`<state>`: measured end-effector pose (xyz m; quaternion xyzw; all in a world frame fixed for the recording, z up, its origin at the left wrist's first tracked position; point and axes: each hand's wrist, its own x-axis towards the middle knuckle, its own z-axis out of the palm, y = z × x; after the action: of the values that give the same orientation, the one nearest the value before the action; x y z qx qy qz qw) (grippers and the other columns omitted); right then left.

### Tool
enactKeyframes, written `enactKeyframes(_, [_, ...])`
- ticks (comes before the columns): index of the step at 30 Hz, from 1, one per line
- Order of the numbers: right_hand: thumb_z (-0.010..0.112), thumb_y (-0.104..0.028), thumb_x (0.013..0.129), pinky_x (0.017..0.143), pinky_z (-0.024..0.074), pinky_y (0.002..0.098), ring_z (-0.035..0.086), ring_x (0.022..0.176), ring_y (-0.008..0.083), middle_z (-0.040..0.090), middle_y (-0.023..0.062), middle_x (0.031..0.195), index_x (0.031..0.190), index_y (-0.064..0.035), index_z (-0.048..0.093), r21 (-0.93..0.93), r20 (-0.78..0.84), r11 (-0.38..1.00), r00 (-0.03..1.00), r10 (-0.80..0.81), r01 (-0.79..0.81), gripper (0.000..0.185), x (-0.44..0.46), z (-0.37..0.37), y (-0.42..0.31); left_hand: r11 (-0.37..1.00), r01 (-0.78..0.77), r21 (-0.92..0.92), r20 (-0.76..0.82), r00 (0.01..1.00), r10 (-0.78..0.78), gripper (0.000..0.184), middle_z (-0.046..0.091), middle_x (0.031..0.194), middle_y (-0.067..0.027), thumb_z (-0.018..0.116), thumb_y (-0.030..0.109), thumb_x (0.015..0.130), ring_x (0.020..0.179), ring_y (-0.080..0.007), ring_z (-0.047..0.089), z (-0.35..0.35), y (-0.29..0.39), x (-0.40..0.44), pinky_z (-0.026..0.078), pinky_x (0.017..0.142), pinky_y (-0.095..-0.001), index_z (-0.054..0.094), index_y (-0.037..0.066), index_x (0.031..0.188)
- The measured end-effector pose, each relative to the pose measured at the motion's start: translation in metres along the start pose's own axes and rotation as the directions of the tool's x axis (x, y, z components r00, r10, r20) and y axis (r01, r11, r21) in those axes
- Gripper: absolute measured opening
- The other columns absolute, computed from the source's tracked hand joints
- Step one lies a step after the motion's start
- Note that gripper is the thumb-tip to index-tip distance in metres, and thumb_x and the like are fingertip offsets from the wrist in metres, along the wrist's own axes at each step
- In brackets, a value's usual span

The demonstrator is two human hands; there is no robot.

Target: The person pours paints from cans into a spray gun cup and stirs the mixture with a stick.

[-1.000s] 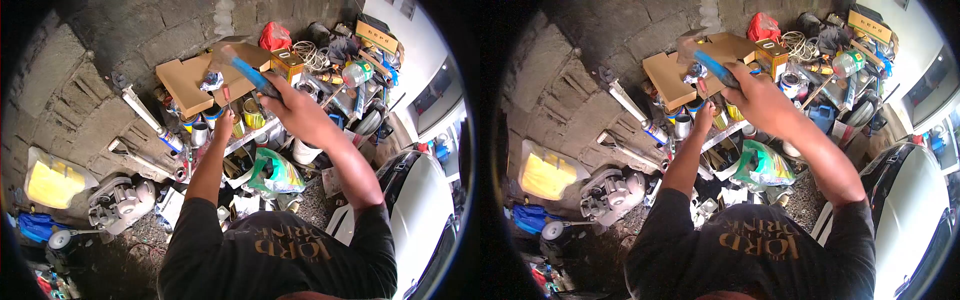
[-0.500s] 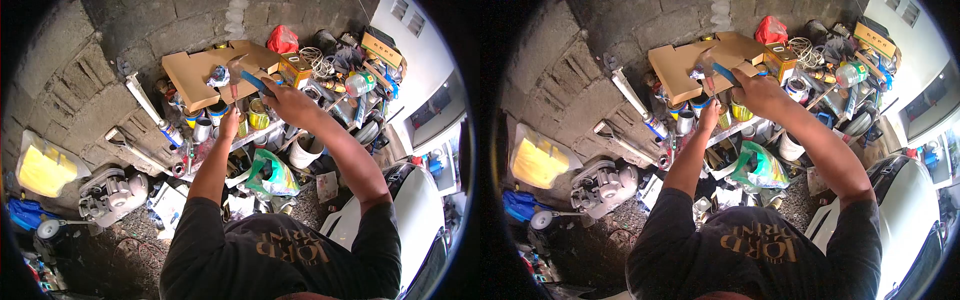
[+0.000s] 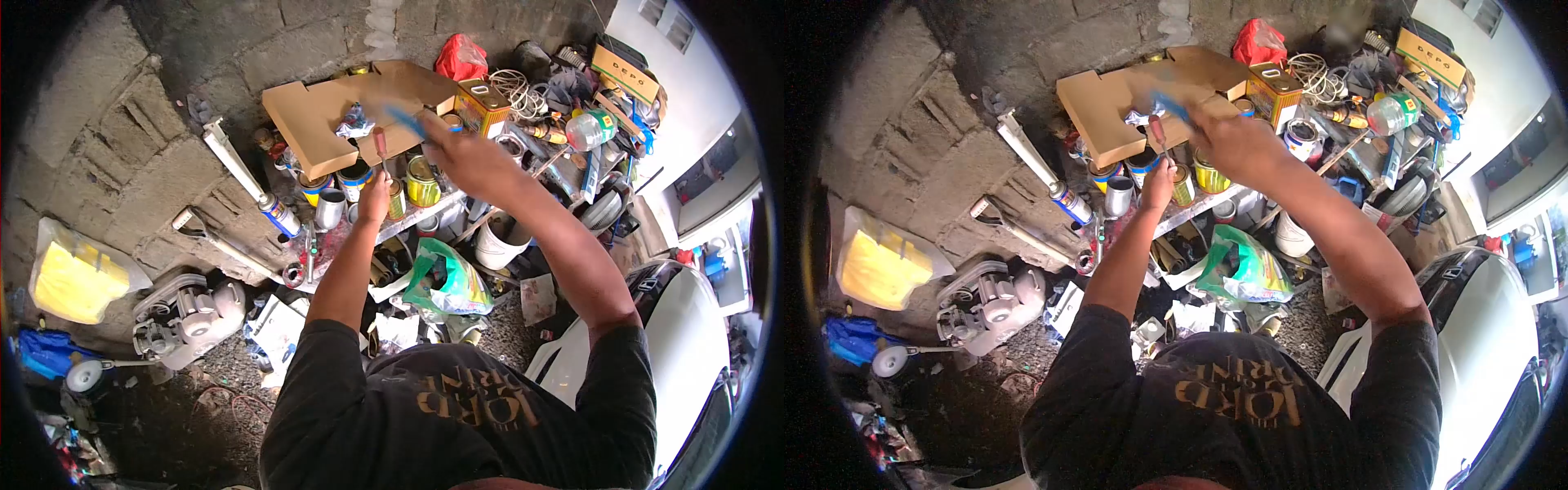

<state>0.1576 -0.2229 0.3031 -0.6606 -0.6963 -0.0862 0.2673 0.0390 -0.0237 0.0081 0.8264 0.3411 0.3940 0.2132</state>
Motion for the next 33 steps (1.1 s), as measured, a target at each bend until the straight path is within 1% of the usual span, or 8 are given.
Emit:
enactKeyframes(10, [0.063, -0.022, 0.099, 0.075, 0.0545, 0.0437, 0.069, 0.094, 0.0438, 0.070, 0.0251, 0.094, 0.144, -0.0110, 0.047, 0.431, -0.144, 0.874, 0.939, 0.314, -0.226, 0.049, -0.040, -0.086, -0.043, 0.996, 0.047, 0.073, 0.116, 0.992, -0.055, 0.020, 0.069, 0.095, -0.0211, 0.056, 0.024, 0.101, 0.089, -0.0429, 0.067, -0.017, 0.013, 0.005, 0.052, 0.074, -0.0518, 0.058, 0.005, 0.104])
enactKeyframes(12, [0.063, -0.023, 0.100, 0.062, 0.0512, 0.0365, 0.069, 0.070, 0.0274, 0.067, 0.0158, 0.077, 0.142, -0.0073, 0.048, 0.485, -0.127, 0.800, 0.877, 0.464, -0.353, 0.046, -0.075, -0.083, -0.029, 0.998, 0.058, 0.038, 0.105, 0.993, -0.062, 0.020, 0.069, 0.095, -0.0222, 0.057, 0.023, 0.100, 0.091, -0.0430, 0.067, -0.015, 0.006, 0.005, 0.052, 0.076, -0.0507, 0.059, 0.004, 0.104])
enactKeyframes(14, [0.063, -0.026, 0.101, 0.053, 0.0447, 0.0305, 0.053, 0.058, 0.0090, 0.055, 0.0038, 0.067, 0.138, -0.0036, 0.048, 0.565, -0.047, 0.664, 0.785, 0.618, -0.490, 0.045, -0.125, -0.072, -0.008, 0.998, 0.070, 0.005, 0.120, 0.990, -0.070, 0.018, 0.069, 0.097, -0.0230, 0.057, 0.021, 0.101, 0.093, -0.0432, 0.067, -0.013, 0.004, 0.008, 0.053, 0.077, -0.0496, 0.059, 0.004, 0.106])
enactKeyframes(20, [0.057, -0.025, 0.104, 0.044, 0.0403, 0.0253, 0.049, 0.051, 0.0064, 0.053, -0.0003, 0.072, 0.125, -0.0037, 0.053, 0.765, 0.167, 0.070, 0.302, 0.939, -0.641, 0.030, -0.335, 0.050, 0.067, 0.996, 0.087, -0.010, 0.134, 0.987, -0.084, 0.020, 0.070, 0.095, -0.0200, 0.059, 0.024, 0.101, 0.088, -0.0373, 0.068, -0.013, -0.003, 0.004, 0.052, 0.078, -0.0451, 0.062, 0.006, 0.108])
enactKeyframes(24, [0.060, -0.026, 0.100, 0.037, 0.0434, 0.0357, 0.051, 0.042, 0.0186, 0.051, 0.0055, 0.063, 0.091, -0.0058, 0.052, 0.565, 0.435, -0.408, -0.162, 0.886, -0.718, 0.024, -0.495, 0.154, 0.128, 0.989, 0.144, -0.042, 0.141, 0.981, -0.137, 0.020, 0.071, 0.095, -0.0139, 0.059, 0.023, 0.101, 0.086, -0.0253, 0.068, -0.011, -0.011, 0.004, 0.054, 0.078, -0.0378, 0.063, 0.004, 0.106])
enactKeyframes(28, [0.064, -0.023, 0.095, 0.039, 0.0463, 0.0408, 0.056, 0.043, 0.0242, 0.055, 0.0096, 0.060, 0.086, -0.0022, 0.055, 0.506, 0.578, -0.749, -0.476, 0.663, -0.429, 0.024, -0.647, 0.269, 0.209, 0.943, 0.297, -0.151, 0.165, 0.948, -0.272, 0.023, 0.067, 0.106, -0.0104, 0.061, 0.022, 0.099, 0.095, -0.0194, 0.065, -0.017, -0.001, 0.007, 0.054, 0.087, -0.0330, 0.063, 0.000, 0.105])
enactKeyframes(30, [0.066, -0.020, 0.092, 0.041, 0.0471, 0.0428, 0.058, 0.045, 0.0268, 0.058, 0.0129, 0.060, 0.082, -0.0009, 0.058, 0.415, 0.597, -0.820, -0.562, 0.572, -0.393, 0.023, -0.681, 0.301, 0.261, 0.881, 0.415, -0.226, 0.148, 0.909, -0.390, 0.025, 0.065, 0.111, -0.0120, 0.064, 0.024, 0.097, 0.101, -0.0220, 0.065, -0.014, 0.009, 0.008, 0.052, 0.093, -0.0344, 0.060, 0.001, 0.106])
enactKeyframes(33, [0.063, -0.019, 0.091, 0.041, 0.0465, 0.0433, 0.058, 0.044, 0.0279, 0.060, 0.0151, 0.058, 0.075, -0.0024, 0.060, 0.406, 0.618, -0.734, -0.428, 0.660, -0.544, 0.023, -0.709, 0.343, 0.345, 0.850, 0.474, -0.230, 0.128, 0.881, -0.456, 0.033, 0.064, 0.121, -0.0176, 0.062, 0.025, 0.100, 0.112, -0.0264, 0.064, -0.029, -0.020, 0.002, 0.050, 0.101, -0.0385, 0.048, 0.002, 0.119])
